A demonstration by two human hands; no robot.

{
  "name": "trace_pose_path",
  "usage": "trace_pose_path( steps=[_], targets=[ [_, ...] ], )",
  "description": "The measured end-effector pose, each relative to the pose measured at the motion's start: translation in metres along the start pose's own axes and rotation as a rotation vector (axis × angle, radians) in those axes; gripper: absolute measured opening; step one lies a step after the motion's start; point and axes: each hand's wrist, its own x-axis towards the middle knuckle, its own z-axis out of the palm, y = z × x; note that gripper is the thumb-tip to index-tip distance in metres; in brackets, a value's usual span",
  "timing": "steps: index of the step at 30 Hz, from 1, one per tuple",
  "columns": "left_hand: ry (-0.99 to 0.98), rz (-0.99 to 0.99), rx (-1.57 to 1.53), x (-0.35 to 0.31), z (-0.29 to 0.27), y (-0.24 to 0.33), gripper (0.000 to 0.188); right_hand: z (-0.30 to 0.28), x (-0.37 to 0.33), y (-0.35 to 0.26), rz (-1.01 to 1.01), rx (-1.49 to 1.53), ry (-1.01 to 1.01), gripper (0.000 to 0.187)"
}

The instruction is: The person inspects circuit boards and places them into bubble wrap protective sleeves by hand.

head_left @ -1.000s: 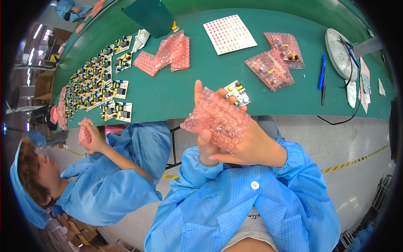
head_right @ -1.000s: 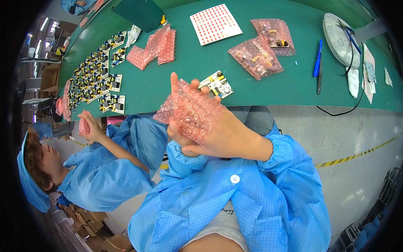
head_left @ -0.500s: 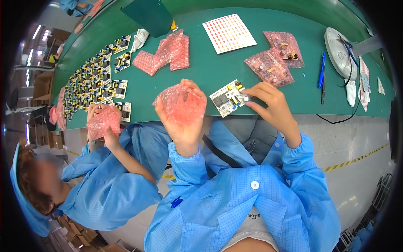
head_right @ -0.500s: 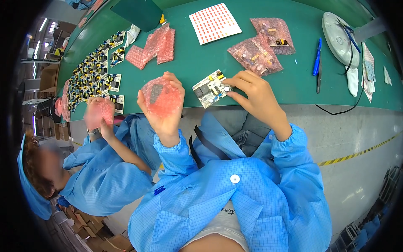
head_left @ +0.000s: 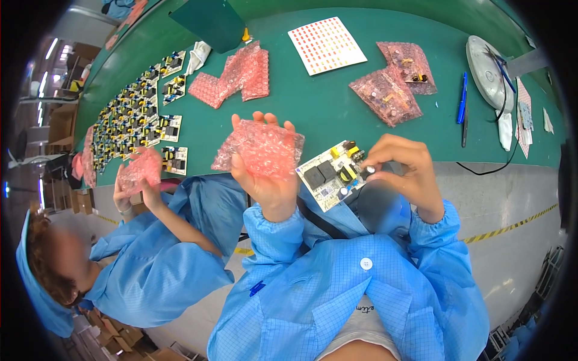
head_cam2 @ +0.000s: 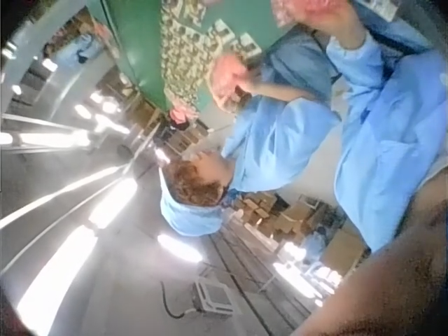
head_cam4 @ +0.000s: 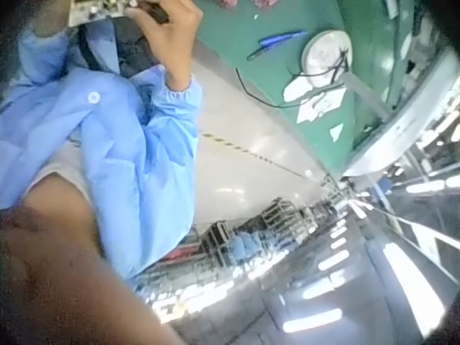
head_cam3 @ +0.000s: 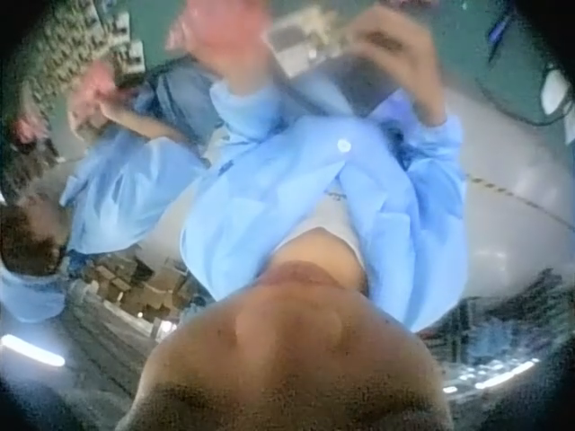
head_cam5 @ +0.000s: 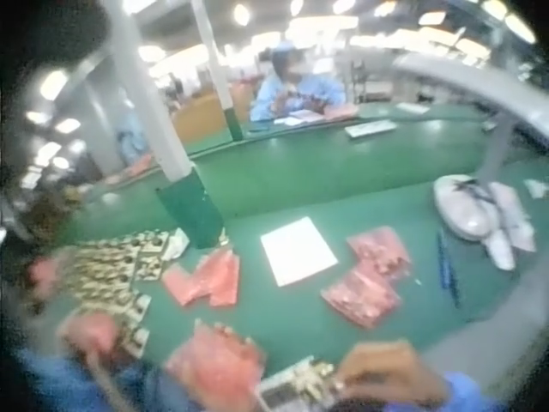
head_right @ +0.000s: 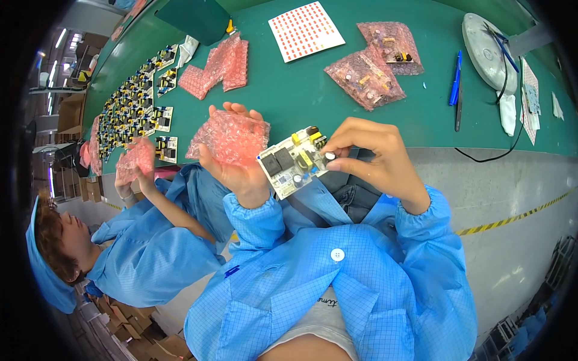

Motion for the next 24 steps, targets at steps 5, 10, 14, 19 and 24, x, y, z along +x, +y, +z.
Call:
trace_pose_path(
  steps=[5,10,14,19,24],
  targets=[
    [-0.122,0.005,0.009,-0.012,0.007,-0.01,0.083,0.005,0.005,0.0,0.094,0.063,0.102,0.021],
    [-0.125,0.19,0.258,-0.021,0.016,-0.018,0.08,0.012,0.003,0.0,0.064,0.026,0.135,0.021],
    [-0.136,0.237,0.293,-0.023,0.017,-0.021,0.083,0.018,0.002,-0.003,0.025,-0.039,0.158,0.022],
    [-0.168,0.388,0.441,-0.026,0.021,-0.027,0.087,0.024,0.003,-0.006,0.009,-0.048,0.137,0.023],
    [-0.134,0.28,0.274,-0.026,0.022,-0.026,0.08,0.029,0.003,-0.005,-0.008,-0.029,0.132,0.024]
  ],
)
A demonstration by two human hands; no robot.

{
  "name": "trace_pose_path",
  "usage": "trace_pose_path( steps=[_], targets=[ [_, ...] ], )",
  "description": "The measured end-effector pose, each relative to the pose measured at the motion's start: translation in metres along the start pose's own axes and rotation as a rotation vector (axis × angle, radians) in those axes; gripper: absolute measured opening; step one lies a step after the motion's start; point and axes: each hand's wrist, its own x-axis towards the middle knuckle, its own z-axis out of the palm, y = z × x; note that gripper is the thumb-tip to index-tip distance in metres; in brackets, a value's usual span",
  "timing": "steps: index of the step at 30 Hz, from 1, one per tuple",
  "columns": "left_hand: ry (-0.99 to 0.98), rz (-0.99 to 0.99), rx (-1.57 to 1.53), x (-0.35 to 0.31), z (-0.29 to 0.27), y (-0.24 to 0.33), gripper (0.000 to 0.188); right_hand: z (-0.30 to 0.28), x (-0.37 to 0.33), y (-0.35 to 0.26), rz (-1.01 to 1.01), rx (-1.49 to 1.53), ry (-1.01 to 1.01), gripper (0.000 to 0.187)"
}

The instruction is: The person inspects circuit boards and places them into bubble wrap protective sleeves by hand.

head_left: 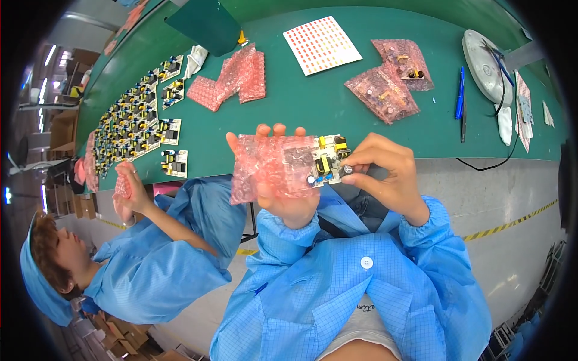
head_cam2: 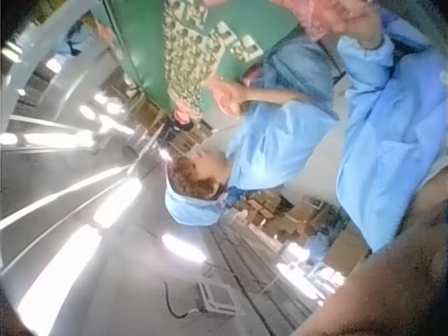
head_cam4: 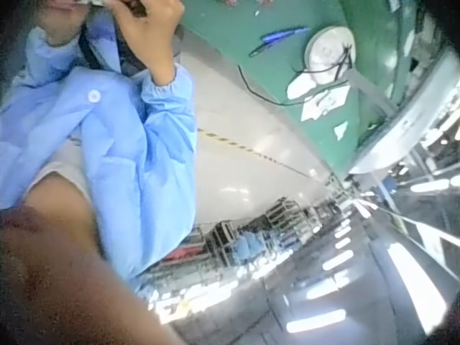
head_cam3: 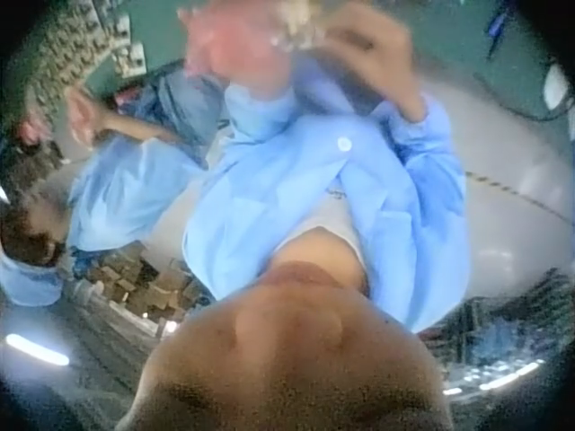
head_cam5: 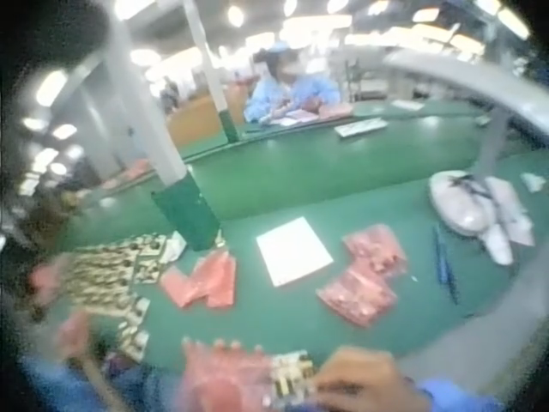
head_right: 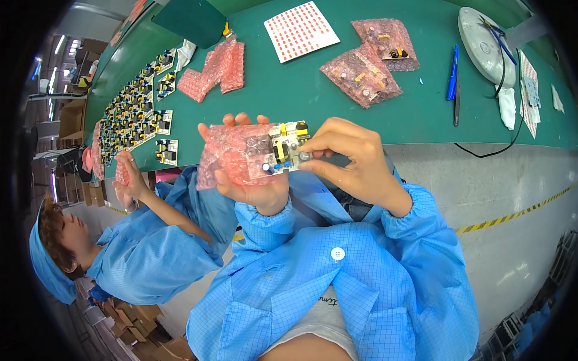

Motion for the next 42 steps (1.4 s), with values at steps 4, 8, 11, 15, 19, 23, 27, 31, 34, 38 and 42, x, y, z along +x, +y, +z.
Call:
trace_pose_path(
  steps=[4,8,11,15,19,23,27,31,34,38,42],
  targets=[
    [0.084,-0.042,-0.046,0.003,-0.001,0.003,0.075,0.0,0.001,0.002,-0.103,-0.104,0.006,0.024],
    [0.027,-0.005,0.036,0.002,0.004,0.003,0.076,0.0,0.001,0.003,-0.178,-0.156,0.004,0.025],
    [-0.04,0.053,0.015,0.002,0.004,0.001,0.088,0.002,0.001,0.001,-0.09,-0.053,0.024,0.025],
    [-0.095,0.027,-0.078,0.006,0.0,0.001,0.095,-0.003,-0.002,0.002,-0.037,-0.026,0.03,0.025],
    [-0.122,-0.01,-0.082,0.008,-0.001,0.001,0.1,-0.005,-0.002,0.001,-0.004,0.015,0.043,0.024],
    [-0.137,-0.017,-0.058,0.005,-0.002,-0.003,0.105,-0.003,-0.002,0.0,0.003,0.041,0.041,0.024],
    [-0.225,0.059,0.082,0.002,-0.001,-0.007,0.094,0.0,-0.003,0.002,-0.013,0.07,0.032,0.023],
    [-0.19,-0.011,0.148,-0.001,0.006,-0.005,0.099,0.007,-0.004,0.005,-0.016,0.103,0.056,0.024],
    [-0.216,-0.003,0.104,-0.002,0.003,-0.01,0.101,0.018,-0.006,0.011,-0.002,0.13,0.068,0.024],
    [-0.253,-0.029,0.139,-0.005,0.001,-0.014,0.1,0.027,-0.008,0.02,-0.008,0.199,0.122,0.023],
    [-0.311,-0.199,0.113,-0.011,-0.002,-0.021,0.095,0.035,-0.011,0.027,0.01,0.19,0.142,0.02]
  ],
)
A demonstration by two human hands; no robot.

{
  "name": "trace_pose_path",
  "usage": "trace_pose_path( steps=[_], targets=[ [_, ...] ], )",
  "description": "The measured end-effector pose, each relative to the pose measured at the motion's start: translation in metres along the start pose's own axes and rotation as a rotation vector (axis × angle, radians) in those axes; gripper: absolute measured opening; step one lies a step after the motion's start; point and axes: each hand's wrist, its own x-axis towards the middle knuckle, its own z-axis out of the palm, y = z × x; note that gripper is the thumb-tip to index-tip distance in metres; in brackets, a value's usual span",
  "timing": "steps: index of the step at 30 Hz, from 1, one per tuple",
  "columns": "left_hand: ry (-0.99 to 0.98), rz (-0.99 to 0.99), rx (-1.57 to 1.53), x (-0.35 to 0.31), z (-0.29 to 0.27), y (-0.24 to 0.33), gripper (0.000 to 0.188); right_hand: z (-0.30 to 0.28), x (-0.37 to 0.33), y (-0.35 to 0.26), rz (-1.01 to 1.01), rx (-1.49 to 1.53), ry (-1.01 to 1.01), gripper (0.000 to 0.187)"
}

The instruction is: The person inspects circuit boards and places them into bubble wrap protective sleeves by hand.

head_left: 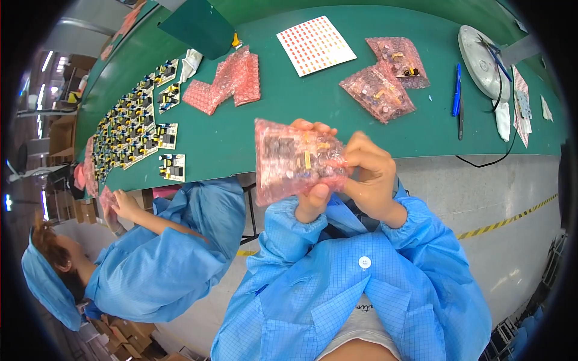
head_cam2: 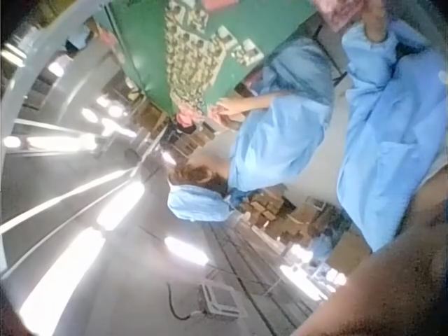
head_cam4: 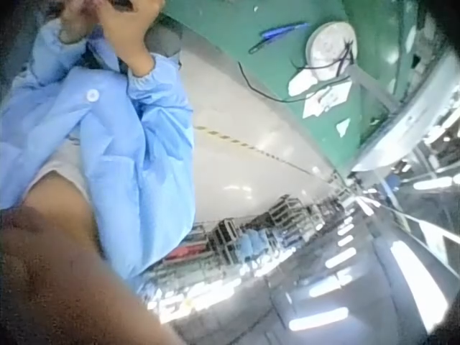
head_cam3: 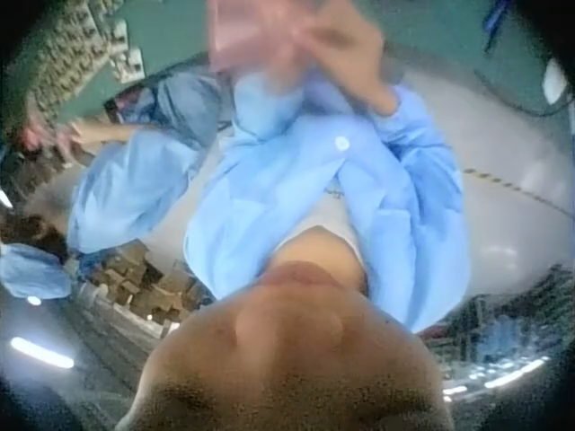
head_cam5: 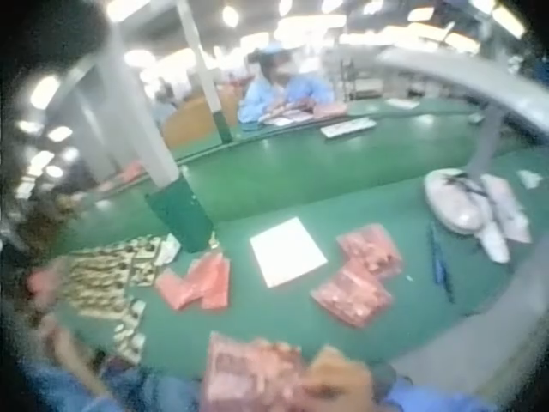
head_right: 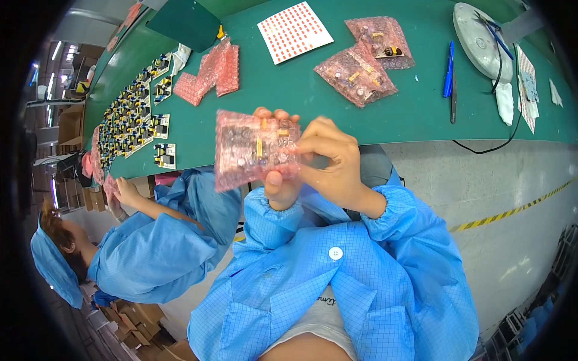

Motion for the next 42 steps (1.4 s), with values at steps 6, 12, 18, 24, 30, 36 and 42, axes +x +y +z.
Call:
trace_pose_path(
  steps=[6,12,18,24,30,36,42],
  targets=[
    [0.049,-0.181,-0.051,-0.006,-0.001,-0.004,0.079,-0.002,0.023,0.002,-0.104,-0.08,0.116,0.016],
    [-0.287,-0.44,0.433,0.01,-0.014,0.02,0.031,-0.019,0.052,0.008,-0.165,-0.267,0.155,0.015],
    [-0.574,-0.476,0.837,0.011,-0.01,0.05,0.013,-0.006,0.039,0.019,-0.16,-0.654,0.049,0.016],
    [-0.157,-0.07,1.243,0.028,-0.019,0.051,0.041,-0.039,0.05,-0.018,-0.207,-1.061,0.184,0.045],
    [-0.226,0.152,1.569,0.047,-0.009,0.028,0.086,-0.05,0.042,0.003,-0.047,-1.236,0.125,0.065],
    [-0.353,0.044,1.545,0.056,-0.028,0.033,0.089,-0.032,0.033,-0.002,-0.025,-1.044,0.073,0.061],
    [-0.448,-0.025,1.625,0.07,-0.027,0.052,0.095,-0.027,0.04,-0.011,0.024,-0.999,-0.018,0.061]
  ],
)
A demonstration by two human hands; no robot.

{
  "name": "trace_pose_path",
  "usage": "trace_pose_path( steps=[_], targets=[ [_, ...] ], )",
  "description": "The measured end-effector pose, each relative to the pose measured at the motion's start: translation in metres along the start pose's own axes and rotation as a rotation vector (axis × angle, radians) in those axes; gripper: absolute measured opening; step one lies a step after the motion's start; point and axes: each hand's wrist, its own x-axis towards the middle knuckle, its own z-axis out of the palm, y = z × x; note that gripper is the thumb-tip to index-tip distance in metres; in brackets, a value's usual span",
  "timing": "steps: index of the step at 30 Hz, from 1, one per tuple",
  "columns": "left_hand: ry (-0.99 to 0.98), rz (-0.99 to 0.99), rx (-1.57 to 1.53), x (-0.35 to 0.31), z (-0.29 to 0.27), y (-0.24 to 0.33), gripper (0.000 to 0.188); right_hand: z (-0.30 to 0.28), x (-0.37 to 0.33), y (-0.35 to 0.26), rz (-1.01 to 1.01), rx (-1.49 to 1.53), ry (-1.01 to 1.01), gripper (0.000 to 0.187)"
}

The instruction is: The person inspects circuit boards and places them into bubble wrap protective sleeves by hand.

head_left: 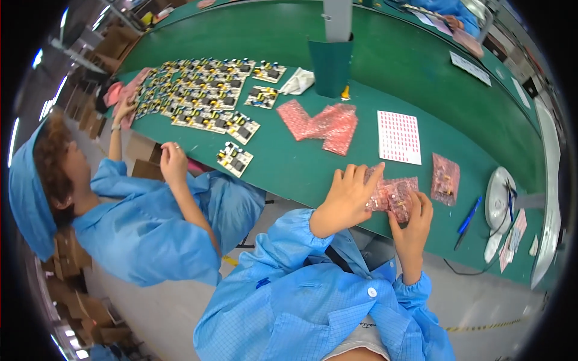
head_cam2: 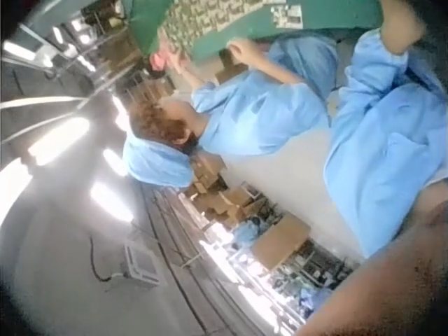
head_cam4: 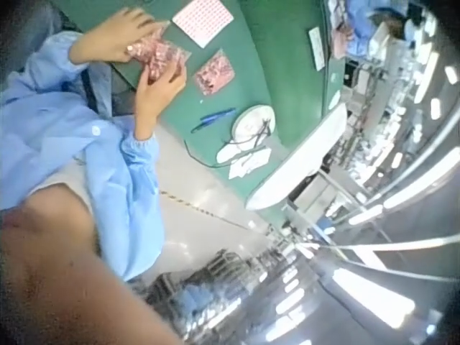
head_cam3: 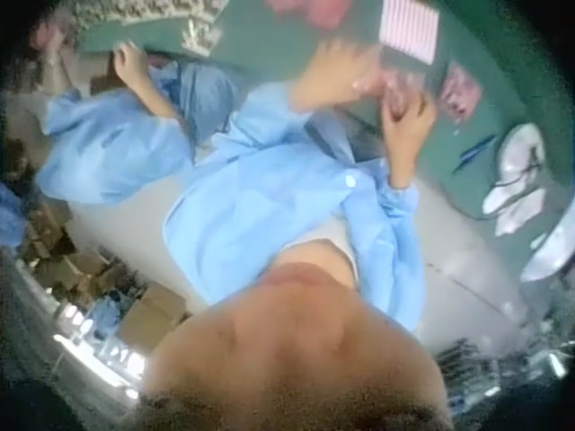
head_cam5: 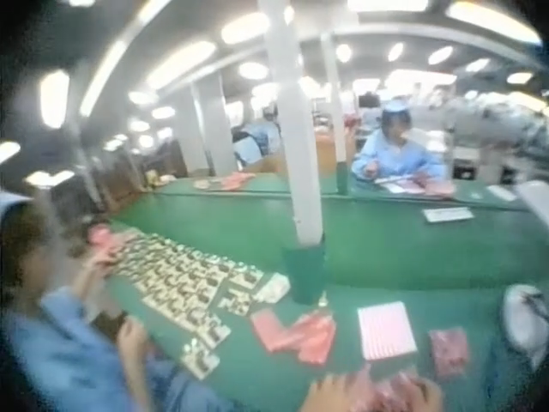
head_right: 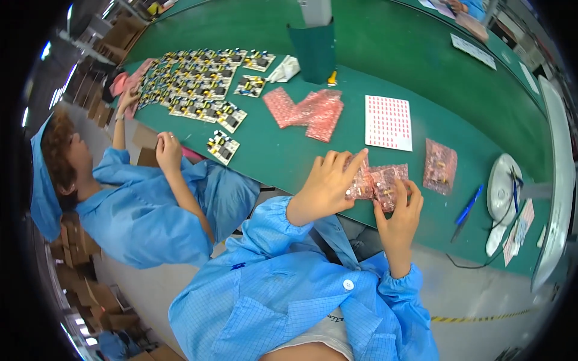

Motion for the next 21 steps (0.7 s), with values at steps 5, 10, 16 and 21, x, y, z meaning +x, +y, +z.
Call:
trace_pose_path(
  steps=[5,10,16,21],
  targets=[
    [-0.144,-0.143,-0.043,0.007,-0.01,-0.009,0.105,0.001,0.008,-0.002,-0.026,0.085,-0.041,0.059],
    [-0.054,-0.015,0.043,-0.001,-0.006,-0.002,0.104,0.004,0.01,0.0,-0.05,0.077,-0.062,0.062],
    [0.017,-0.073,0.08,0.004,0.002,0.004,0.104,-0.007,0.016,0.01,-0.107,0.158,-0.14,0.066],
    [0.007,-0.049,0.098,0.004,0.001,0.01,0.107,-0.004,0.013,0.008,-0.118,0.043,-0.064,0.072]
  ],
)
